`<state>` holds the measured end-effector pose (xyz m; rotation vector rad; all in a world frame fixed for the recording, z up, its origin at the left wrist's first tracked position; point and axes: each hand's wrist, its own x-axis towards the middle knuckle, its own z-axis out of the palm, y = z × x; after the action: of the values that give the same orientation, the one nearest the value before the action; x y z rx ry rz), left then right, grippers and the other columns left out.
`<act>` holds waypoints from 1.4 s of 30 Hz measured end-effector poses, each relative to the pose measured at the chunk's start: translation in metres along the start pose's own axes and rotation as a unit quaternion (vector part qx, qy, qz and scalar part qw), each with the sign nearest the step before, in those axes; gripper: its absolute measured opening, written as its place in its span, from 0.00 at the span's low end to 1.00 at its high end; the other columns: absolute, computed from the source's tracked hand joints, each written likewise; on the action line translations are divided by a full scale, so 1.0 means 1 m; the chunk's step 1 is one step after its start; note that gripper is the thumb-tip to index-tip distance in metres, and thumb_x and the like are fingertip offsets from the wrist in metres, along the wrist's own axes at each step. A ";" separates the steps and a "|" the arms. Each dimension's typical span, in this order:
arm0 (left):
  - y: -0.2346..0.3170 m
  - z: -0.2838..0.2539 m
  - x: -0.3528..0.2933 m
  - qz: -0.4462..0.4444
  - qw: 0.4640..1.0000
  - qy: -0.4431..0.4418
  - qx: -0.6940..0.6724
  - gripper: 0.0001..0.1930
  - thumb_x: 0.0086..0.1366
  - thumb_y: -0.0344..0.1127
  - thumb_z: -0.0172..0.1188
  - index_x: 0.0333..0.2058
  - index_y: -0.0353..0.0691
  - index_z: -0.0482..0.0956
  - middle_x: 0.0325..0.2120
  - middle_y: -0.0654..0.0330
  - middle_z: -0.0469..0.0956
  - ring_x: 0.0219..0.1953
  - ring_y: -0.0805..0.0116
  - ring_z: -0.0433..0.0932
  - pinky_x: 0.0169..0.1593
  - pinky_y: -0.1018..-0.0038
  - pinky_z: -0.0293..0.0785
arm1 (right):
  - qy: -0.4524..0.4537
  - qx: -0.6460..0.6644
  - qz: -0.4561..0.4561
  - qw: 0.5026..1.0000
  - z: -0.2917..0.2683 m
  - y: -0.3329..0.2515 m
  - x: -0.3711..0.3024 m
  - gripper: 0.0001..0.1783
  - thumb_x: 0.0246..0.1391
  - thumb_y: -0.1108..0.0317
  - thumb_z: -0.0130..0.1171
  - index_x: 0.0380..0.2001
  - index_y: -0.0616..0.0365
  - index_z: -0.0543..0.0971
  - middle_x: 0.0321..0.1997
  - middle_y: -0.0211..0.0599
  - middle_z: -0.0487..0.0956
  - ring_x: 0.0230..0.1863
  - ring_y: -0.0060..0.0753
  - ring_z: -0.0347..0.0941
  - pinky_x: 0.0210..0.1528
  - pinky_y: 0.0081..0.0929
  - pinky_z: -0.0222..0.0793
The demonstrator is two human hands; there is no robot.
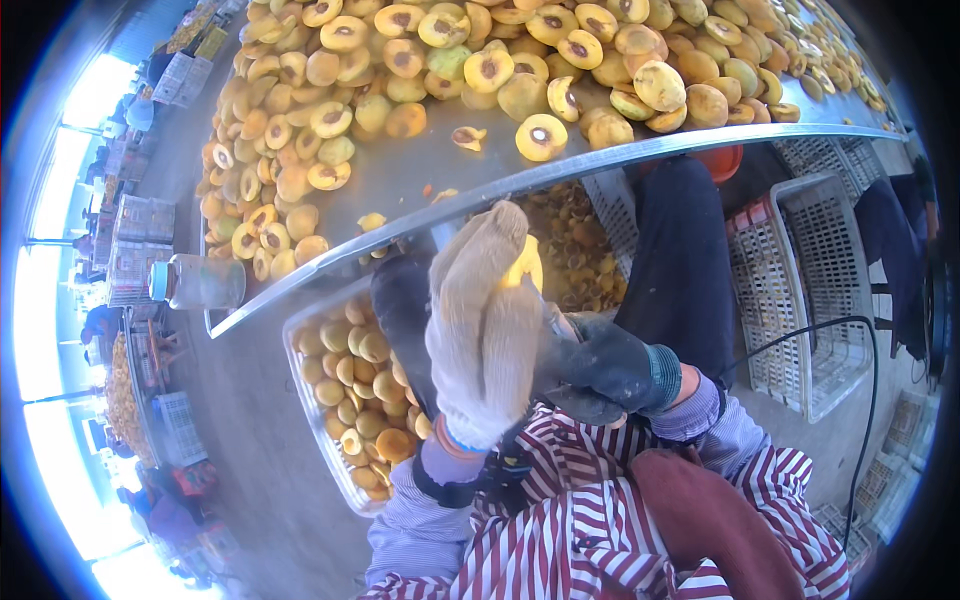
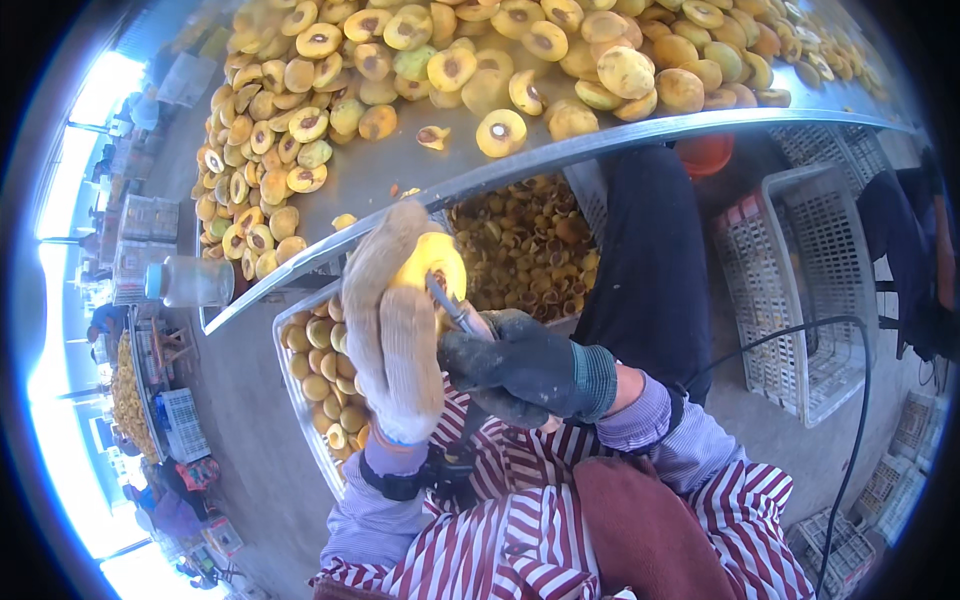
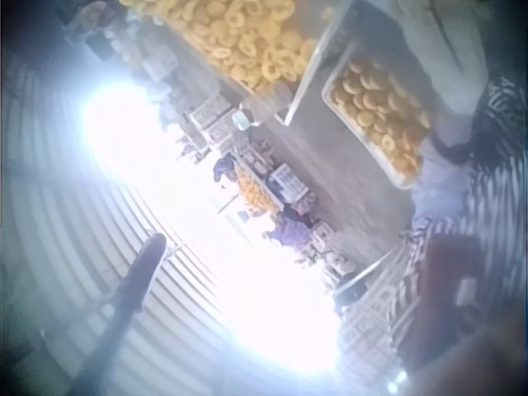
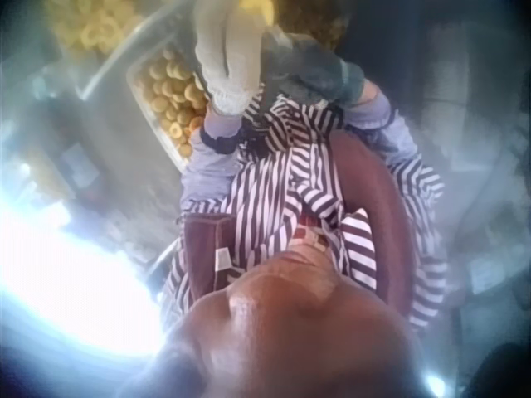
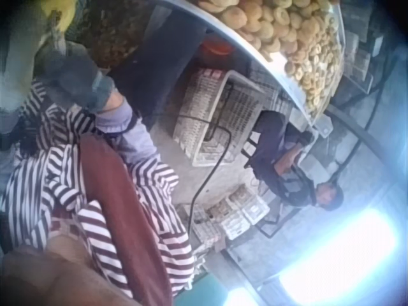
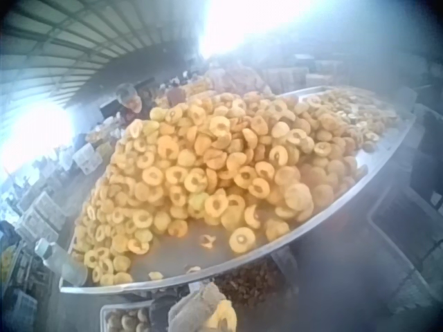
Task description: The person sits at a metal sorting table in a peach processing facility and uses a small pitting tool to scoop the pit out of halved peaches. They take peach halves from the table, remove the pits, drop the pits into a bin below, and place the pitted halves into a plastic basket beside them.
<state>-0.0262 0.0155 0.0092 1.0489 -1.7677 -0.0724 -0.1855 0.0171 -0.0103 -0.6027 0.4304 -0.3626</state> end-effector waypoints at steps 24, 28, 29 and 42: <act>0.012 -0.001 0.008 -0.398 0.726 -0.075 -0.556 0.41 0.61 0.63 0.56 0.57 0.28 0.67 0.50 0.40 0.74 0.48 0.47 0.78 0.52 0.58 0.77 | -0.078 0.375 0.109 0.917 -0.001 0.030 -0.012 0.16 0.69 0.57 0.43 0.43 0.58 0.75 0.19 0.26 0.70 0.13 0.16 0.64 0.14 0.14 0.58; 0.006 0.000 0.004 -0.374 0.688 -0.119 -0.611 0.29 0.67 0.47 0.55 0.57 0.27 0.66 0.54 0.40 0.72 0.53 0.49 0.75 0.56 0.60 0.72 | -0.119 0.401 0.099 0.903 0.004 0.020 -0.024 0.13 0.67 0.59 0.48 0.45 0.55 0.76 0.25 0.26 0.74 0.19 0.16 0.68 0.18 0.15 0.63; 0.009 0.002 0.004 -0.373 0.662 -0.086 -0.645 0.29 0.68 0.48 0.53 0.57 0.28 0.66 0.53 0.41 0.72 0.52 0.49 0.76 0.54 0.60 0.74 | -0.077 0.400 0.122 0.905 0.007 0.016 -0.024 0.13 0.67 0.60 0.48 0.45 0.55 0.76 0.26 0.27 0.75 0.20 0.16 0.69 0.19 0.15 0.64; -0.058 -0.061 -0.074 -0.352 0.930 -0.026 0.100 0.21 0.70 0.42 0.48 0.55 0.35 0.69 0.48 0.50 0.73 0.47 0.60 0.76 0.41 0.72 0.79 | -0.123 0.171 0.003 0.977 -0.015 -0.002 -0.002 0.18 0.69 0.58 0.45 0.28 0.59 0.70 0.11 0.24 0.64 0.07 0.14 0.57 0.08 0.14 0.54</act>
<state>0.0635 0.0545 -0.0455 1.8063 -1.3805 -0.3700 -0.1947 0.0098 -0.0195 -0.3037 0.1252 -0.3416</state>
